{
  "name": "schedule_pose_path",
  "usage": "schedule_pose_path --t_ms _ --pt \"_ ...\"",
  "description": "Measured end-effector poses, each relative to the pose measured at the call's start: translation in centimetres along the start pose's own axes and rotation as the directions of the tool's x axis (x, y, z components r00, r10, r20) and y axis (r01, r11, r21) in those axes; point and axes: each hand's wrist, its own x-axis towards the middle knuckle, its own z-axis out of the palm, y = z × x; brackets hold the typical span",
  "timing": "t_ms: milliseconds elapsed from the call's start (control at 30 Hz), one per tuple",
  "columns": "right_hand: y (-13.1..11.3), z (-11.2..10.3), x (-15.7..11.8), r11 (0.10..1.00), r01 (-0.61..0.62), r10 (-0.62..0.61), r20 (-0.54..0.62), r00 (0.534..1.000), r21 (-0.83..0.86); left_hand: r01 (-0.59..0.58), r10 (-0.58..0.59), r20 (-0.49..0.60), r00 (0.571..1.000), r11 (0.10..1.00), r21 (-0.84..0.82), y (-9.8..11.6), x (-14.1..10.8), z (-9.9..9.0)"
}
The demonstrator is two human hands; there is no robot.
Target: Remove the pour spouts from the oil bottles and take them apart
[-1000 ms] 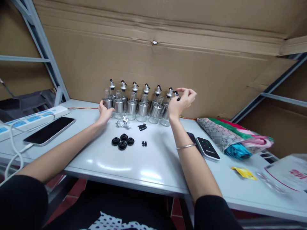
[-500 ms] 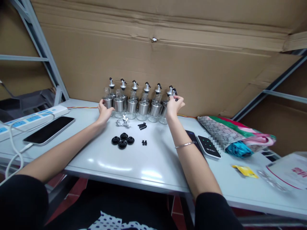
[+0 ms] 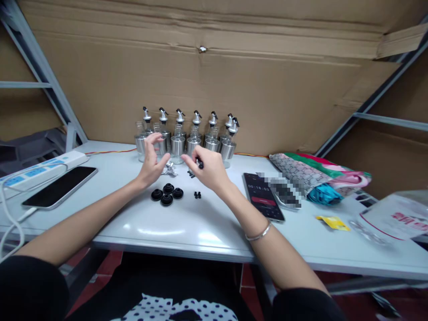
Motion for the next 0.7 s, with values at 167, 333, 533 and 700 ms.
schedule_pose_path --t_ms 167,333,533,700 --pt "-0.1 0.3 -0.7 0.996 0.069 -0.071 0.035 0.997 0.059 -0.357 0.349 0.377 0.858 0.933 -0.052 2.4 -0.7 -0.3" --pt "-0.2 0.9 -1.0 0.987 0.076 -0.072 -0.031 0.997 0.140 -0.446 0.387 0.457 0.801 0.895 0.023 3.2 -0.9 -0.4" --pt "-0.9 1.1 -1.4 0.981 0.117 -0.118 -0.004 0.993 0.152 -0.423 0.346 0.516 0.783 0.906 0.034 3.0 -0.5 -0.2" --pt "-0.5 1.1 -1.4 0.979 0.204 -0.204 0.000 0.979 0.021 -0.492 0.375 0.533 0.758 0.866 0.091 3.3 -0.2 -0.4"
